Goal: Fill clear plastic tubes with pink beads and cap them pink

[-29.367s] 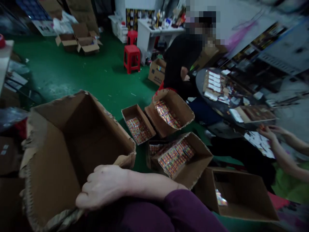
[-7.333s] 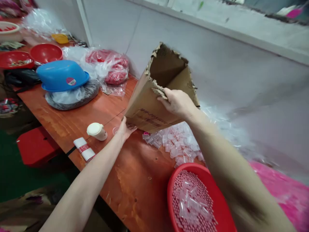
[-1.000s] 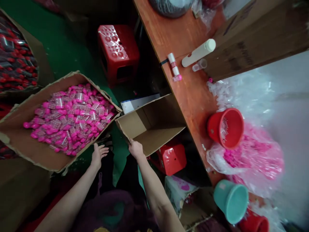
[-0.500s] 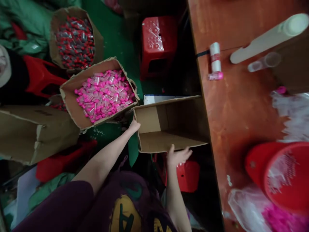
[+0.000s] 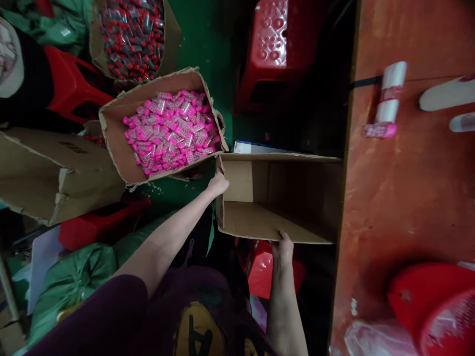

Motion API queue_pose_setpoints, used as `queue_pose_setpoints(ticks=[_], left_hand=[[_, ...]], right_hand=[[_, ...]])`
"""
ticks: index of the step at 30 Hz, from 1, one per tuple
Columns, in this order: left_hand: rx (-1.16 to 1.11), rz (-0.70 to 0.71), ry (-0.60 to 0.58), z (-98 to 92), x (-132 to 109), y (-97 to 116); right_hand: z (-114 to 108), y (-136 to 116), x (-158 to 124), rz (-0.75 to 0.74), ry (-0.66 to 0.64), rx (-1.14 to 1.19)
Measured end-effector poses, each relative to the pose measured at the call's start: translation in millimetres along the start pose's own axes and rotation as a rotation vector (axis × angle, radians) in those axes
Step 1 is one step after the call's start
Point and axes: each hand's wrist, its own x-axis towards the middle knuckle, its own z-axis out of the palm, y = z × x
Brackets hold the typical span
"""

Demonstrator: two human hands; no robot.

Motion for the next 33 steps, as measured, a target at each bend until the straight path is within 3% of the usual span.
queue_pose_setpoints(ticks=[2,5,8,10,12,13,15,18,20,23,26,29,31,33], left_hand=[[0.012,0.018,-0.071,-15.1,0,-5],[0.041,0.164,-0.121,-54.6,0,-30],[0.09,0.212,0.132,-93.0,9,-66],[0.049,0.142,0.295,-105.1,21,-85],[0.043,0.043,0.298,-106.2,39,-94],[0.073,0.001,0.265,-104.5,49,-95],[0.157,-0.037,0.187,-100.8,69,-92],[0.199,-0.007,0.126,-99.7,90,-85],[0.205,0.023,0.11,-100.8,95,-85],[0.202,0.053,0.111,-100.1,96,-85],[0.188,0.071,0.112,-98.7,96,-82],[0.163,0.091,0.068,-108.2,89,-85],[0.156,0.145,0.06,-124.9,76,-99],[0.183,0.144,0.212,-147.0,56,-122]], right_hand=[[3,-2,-5,0.01,0.022,-0.025],[9,-6,-18,0.023,0.076,-0.112],[17,-17,-43,-0.063,0.236,-0.226],[31,-27,-65,-0.309,0.378,-0.442],[60,-40,-90,-0.702,0.405,-0.773],[80,-47,-102,-0.911,0.352,-0.945],[131,-61,-122,-1.225,0.125,-1.2],[209,-86,-139,-1.418,-0.292,-1.543],[249,-106,-142,-1.352,-0.473,-1.745],[285,-141,-138,-1.02,-0.722,-1.938],[314,-162,-125,-0.719,-0.931,-1.723],[352,-154,-106,-0.702,-0.78,-1.452],[377,-136,-93,-0.706,-0.616,-1.448],[394,-117,-82,-0.697,-0.512,-1.513]])
